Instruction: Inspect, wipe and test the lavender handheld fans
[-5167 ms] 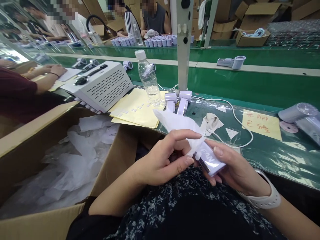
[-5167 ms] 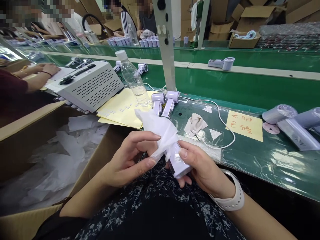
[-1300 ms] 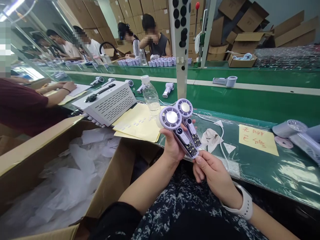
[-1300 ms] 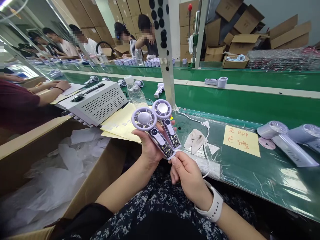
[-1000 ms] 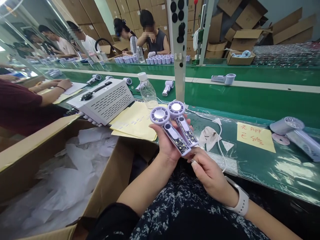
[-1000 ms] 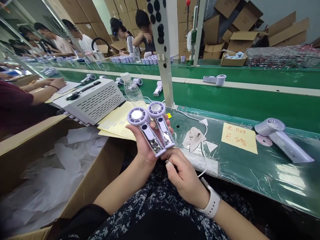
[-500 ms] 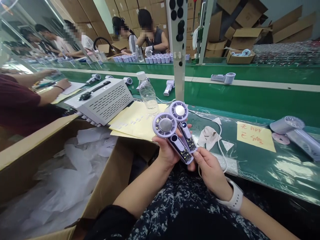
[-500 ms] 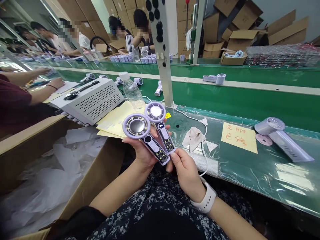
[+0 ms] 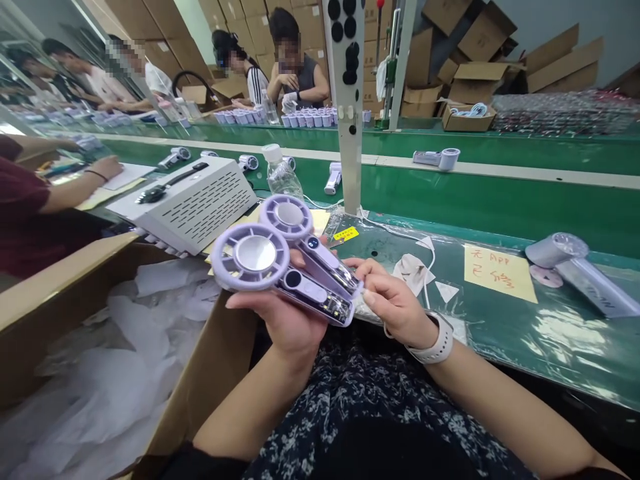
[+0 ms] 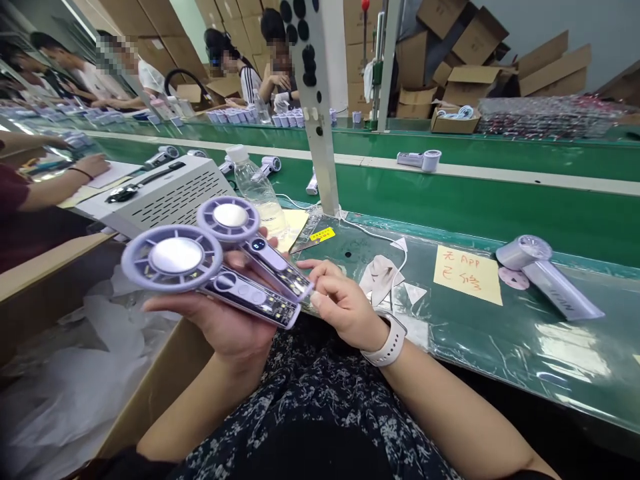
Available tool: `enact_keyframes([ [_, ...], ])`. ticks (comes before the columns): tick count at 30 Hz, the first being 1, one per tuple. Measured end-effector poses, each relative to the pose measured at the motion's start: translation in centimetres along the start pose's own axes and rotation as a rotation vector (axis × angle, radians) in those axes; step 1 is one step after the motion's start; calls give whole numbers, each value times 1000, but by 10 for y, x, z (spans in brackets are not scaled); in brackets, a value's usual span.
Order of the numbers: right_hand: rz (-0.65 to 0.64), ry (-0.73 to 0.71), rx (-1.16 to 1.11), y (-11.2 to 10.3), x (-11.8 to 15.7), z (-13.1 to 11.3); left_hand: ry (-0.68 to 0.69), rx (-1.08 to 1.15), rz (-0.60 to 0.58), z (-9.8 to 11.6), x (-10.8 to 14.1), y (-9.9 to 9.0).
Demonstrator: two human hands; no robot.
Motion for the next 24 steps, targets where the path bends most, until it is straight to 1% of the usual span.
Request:
enact_keyframes([
  [1, -8, -24, 15, -1, 1, -3, 69, -13, 41, 12, -6, -1],
  [2, -16, -37, 77, -4, 1, -3, 129, -29, 76, 22, -12, -2],
  [3, -25, -36, 194, -8, 1, -1, 170, -43, 100, 31, -18, -3],
  [5, -17, 2, 573, -24, -3, 11, 187, -25, 85, 41, -26, -3],
  [6, 9, 29, 767, -37, -6, 18, 166, 10, 48, 40, -27, -3],
  [7, 51, 55, 927, -53, -8, 25, 100, 47, -22, 35, -25, -2],
  [8, 110, 78, 1041, -70, -10, 30, 7, 82, -102, 27, -20, -1],
  [9, 176, 99, 1110, -87, -10, 33, -122, 105, -180, 14, -11, -1],
  [10, 232, 115, 1142, -101, -10, 36, -295, 108, -254, -3, 1, -2],
  [11, 273, 125, 1156, -113, -8, 39, -487, 98, -310, -21, 17, -4],
  [12, 300, 130, 1169, -121, -7, 39, -655, 91, -331, -37, 33, -9],
  [13, 316, 129, 1176, -126, -5, 38, -788, 92, -328, -51, 48, -14],
  [14, 331, 119, 1183, -127, -3, 35, -894, 102, -314, -63, 61, -18],
  [16, 387, 57, 1165, -123, 0, 17, -1045, 138, -297, -80, 81, -22],
  [17, 423, 11, 1113, -118, 1, 4, -1110, 153, -301, -87, 89, -22],
  [18, 448, -33, 1024, -113, 1, -10, -1169, 162, -314, -91, 96, -22],
  [19, 441, -66, 909, -106, 0, -23, -1225, 165, -336, -95, 102, -21],
  [20, 390, -80, 784, -99, -3, -33, -1276, 163, -367, -97, 108, -20],
  [21, 301, -71, 664, -90, -7, -40, -1326, 159, -411, -99, 114, -19],
  [22, 184, -37, 561, -81, -11, -44, -1372, 158, -461, -99, 120, -18],
  [24, -60, 83, 382, -68, -17, -43, -1447, 161, -558, -99, 129, -17],
])
Point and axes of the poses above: each hand's wrist, its own x-axis away from the middle knuckle, its own y-axis out of the palm, z = x × y, the point moved 7 cm from there along -x, towards the middle knuckle, and after that the axes turned 6 degrees about z, right-handed, at the moved point
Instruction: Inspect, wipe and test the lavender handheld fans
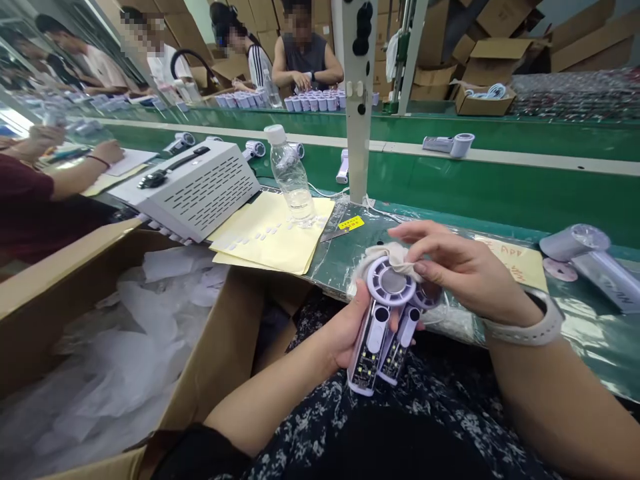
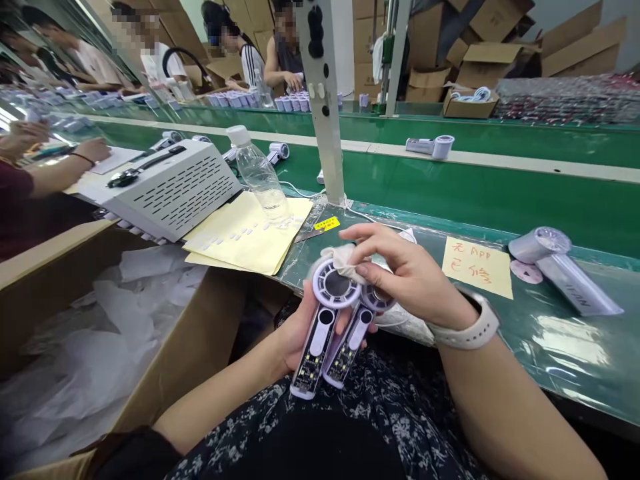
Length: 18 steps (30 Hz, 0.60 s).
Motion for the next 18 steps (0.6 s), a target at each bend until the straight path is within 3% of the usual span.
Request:
enact_keyframes([
  [4, -437, 189, -312, 15, -5, 12, -90, -78, -107, -13, 1, 3],
  [8, -722, 229, -273, 28, 1, 19, -117, -122, -95, -20, 0, 0],
  [10, -739, 205, -231, 34, 2, 15, -121, -111, -68, -20, 0, -3],
  [14, -564, 217, -130, 41, 1, 13, -142, -48, 7, -22, -1, -7],
  [18, -476, 234, -22, 49, 3, 19, -147, -30, -7, -23, -1, -8],
])
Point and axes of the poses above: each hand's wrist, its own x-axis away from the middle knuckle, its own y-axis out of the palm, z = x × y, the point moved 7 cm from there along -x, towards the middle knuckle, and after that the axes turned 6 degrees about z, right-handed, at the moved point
